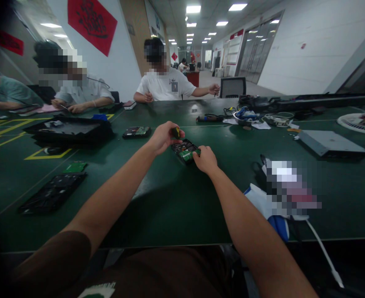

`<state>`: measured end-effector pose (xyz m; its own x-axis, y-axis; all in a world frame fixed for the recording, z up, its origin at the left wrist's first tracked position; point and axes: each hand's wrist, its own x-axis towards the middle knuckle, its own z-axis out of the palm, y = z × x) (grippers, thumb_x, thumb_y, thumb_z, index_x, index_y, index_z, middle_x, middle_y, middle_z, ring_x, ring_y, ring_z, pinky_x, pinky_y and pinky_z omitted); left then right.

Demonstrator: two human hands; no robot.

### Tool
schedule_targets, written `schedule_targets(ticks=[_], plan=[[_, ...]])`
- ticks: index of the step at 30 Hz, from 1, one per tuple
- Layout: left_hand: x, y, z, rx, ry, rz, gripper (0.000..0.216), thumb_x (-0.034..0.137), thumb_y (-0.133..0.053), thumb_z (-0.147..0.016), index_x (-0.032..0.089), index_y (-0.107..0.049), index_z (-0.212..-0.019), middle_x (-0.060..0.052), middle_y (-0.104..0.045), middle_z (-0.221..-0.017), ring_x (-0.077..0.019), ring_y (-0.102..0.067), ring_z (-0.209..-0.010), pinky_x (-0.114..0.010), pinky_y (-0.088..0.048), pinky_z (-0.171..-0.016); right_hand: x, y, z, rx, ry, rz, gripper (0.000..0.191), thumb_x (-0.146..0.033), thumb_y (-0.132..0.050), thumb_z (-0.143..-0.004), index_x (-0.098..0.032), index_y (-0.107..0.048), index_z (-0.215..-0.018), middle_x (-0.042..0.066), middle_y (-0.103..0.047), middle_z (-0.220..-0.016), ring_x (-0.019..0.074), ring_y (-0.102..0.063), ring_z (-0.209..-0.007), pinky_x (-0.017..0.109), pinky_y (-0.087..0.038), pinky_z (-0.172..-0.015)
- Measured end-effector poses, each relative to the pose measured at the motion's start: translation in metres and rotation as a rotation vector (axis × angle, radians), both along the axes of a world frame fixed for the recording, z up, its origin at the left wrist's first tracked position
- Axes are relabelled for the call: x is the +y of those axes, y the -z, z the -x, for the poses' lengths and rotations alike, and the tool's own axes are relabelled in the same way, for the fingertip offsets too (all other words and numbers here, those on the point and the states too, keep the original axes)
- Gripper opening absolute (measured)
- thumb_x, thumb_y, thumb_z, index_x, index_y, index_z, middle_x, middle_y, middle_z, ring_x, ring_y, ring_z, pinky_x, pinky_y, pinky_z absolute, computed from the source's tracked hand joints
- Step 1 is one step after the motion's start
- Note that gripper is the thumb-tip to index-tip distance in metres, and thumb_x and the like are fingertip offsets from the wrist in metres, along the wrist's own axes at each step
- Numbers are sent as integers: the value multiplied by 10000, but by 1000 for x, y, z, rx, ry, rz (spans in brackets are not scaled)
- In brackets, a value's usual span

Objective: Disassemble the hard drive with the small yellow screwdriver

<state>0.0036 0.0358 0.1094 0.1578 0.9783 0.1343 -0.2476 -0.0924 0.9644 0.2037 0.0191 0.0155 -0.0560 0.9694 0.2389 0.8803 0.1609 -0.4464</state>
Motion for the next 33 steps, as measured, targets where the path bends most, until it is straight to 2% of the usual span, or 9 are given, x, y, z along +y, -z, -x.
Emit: schedule_targets(ticks=[5,12,18,23,26,33], plan=[[4,3,2,46,-101,-75,188,361,-639,-790,176,-664,-803,-50,-641,-801,-177,-648,-745,-249,-523,-566,-2,-3,1,8,6,19,438,-429,-555,-1032,-146,-634,-1356,166,-651,-1316,283,-638,-1160,370,-489,-999],[2,2,2,-6,-47,-3,206,383,-609,-810,184,-621,-859,-63,-681,-807,-194,-674,-747,-290,-552,-613,1,1,0,-17,1,-3,440,-431,-555,-1028,-141,-645,-1345,173,-666,-1295,292,-631,-1183,378,-479,-1025],[4,2,2,40,-100,-67,203,375,-593,-816,186,-657,-787,-58,-654,-791,-189,-664,-762,-243,-516,-552,-1,-2,1,-3,6,9,443,-427,-551,-1026,-142,-640,-1353,170,-663,-1304,293,-639,-1169,384,-492,-1006],[6,6,3,-17,-35,-31,224,394,-630,-813,178,-651,-868,-65,-679,-807,-191,-667,-728,-263,-526,-557,-1,-2,1,8,12,12,440,-429,-553,-1028,-141,-639,-1350,170,-664,-1301,293,-644,-1160,381,-494,-1001],[6,5,2,-45,-44,-23,205,377,-639,-802,182,-624,-865,-65,-689,-819,-193,-670,-741,-284,-554,-601,-1,-1,0,9,10,6,435,-439,-549,-1031,-158,-636,-1351,156,-664,-1298,283,-641,-1162,371,-493,-1002],[2,1,2,54,-83,-58,193,359,-594,-813,178,-657,-791,-64,-661,-765,-192,-658,-740,-253,-506,-555,-2,-2,0,15,7,18,441,-438,-550,-1032,-152,-635,-1357,168,-653,-1320,290,-641,-1165,376,-496,-1001]])
